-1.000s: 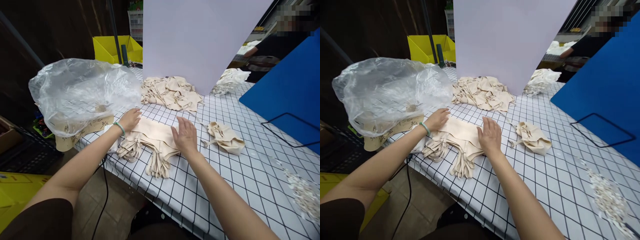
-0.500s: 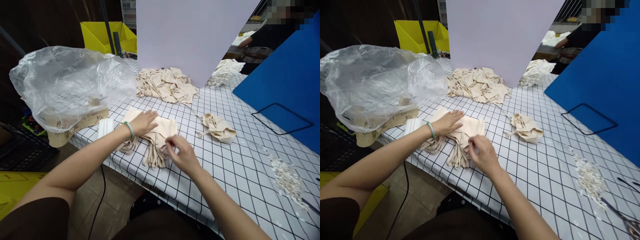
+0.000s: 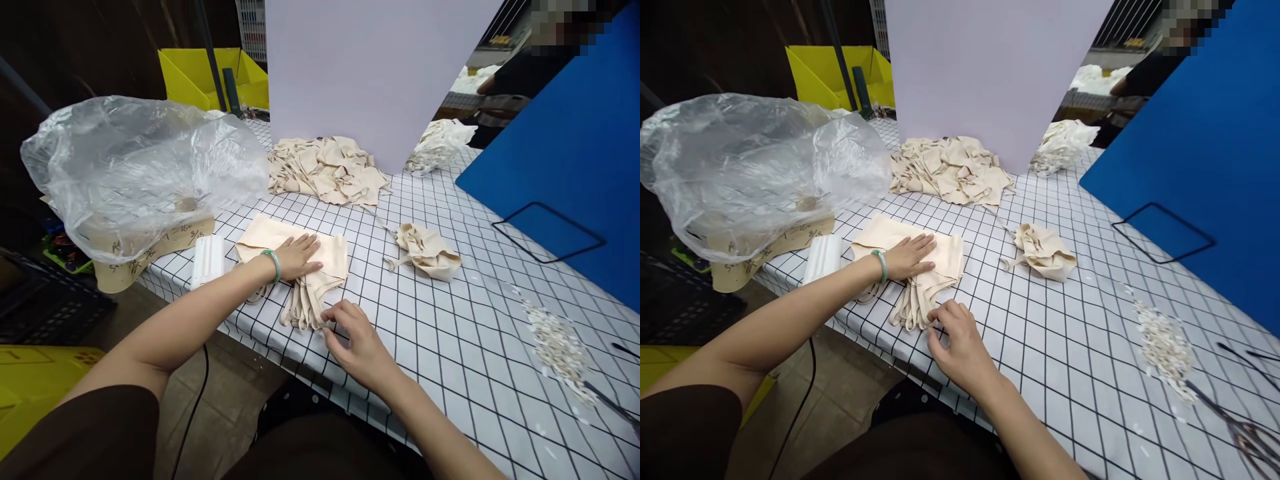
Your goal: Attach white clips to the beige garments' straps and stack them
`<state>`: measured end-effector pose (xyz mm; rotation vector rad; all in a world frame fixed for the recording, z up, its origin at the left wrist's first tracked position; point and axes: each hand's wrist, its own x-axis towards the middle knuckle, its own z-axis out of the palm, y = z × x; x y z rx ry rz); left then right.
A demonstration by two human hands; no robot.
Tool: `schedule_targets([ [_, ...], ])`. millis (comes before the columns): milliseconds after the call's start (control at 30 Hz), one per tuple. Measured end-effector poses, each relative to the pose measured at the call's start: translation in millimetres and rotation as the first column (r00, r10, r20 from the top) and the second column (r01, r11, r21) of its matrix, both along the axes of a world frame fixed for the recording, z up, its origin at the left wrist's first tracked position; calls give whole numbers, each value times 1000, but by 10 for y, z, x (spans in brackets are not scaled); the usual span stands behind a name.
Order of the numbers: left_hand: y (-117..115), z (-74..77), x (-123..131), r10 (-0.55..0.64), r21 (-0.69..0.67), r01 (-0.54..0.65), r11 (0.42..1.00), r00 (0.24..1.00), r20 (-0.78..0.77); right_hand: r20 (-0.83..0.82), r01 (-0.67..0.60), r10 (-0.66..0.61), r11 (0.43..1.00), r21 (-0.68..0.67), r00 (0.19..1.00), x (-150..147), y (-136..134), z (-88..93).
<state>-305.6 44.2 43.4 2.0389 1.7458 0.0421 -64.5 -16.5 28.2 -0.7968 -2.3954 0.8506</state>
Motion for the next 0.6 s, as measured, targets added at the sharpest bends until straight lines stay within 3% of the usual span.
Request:
schedule_targets([
  [100, -162, 254, -197, 118, 194, -161, 968, 969, 215, -80, 94, -84, 987, 127, 993, -16, 53, 62],
  [133, -266, 352, -282, 166, 305, -265, 915, 935, 312, -114, 117, -99, 978, 172, 989, -53, 115, 105],
  [200, -539, 509, -431, 237, 485, -465, 741, 857, 458, -145, 97, -61, 963, 252, 987, -203, 298, 214],
  [233, -693, 551, -480, 260, 532, -521, 668, 833, 488, -125, 52, -17, 958, 284, 992, -321, 407, 268],
  [267, -848, 561, -507, 281, 556, -540, 632, 828, 486, -76, -9, 34, 953, 304, 997, -466, 520, 311],
  [300, -996, 538, -514, 298, 561, -530, 636, 839, 455, -2, -79, 84, 948, 308, 996, -633, 628, 339],
  [433, -1409, 247, -434, 330, 493, -398, 774, 917, 223, 336, -333, 250, 917, 219, 908, -1336, 961, 259],
  [500, -1505, 112, -409, 351, 476, -382, 792, 923, 155, 439, -385, 289, 911, 147, 851, -1585, 1059, 143],
  [600, -1600, 51, -435, 346, 428, -414, 803, 910, 231, 510, -377, 299, 924, 55, 807, -1746, 1142, -26],
])
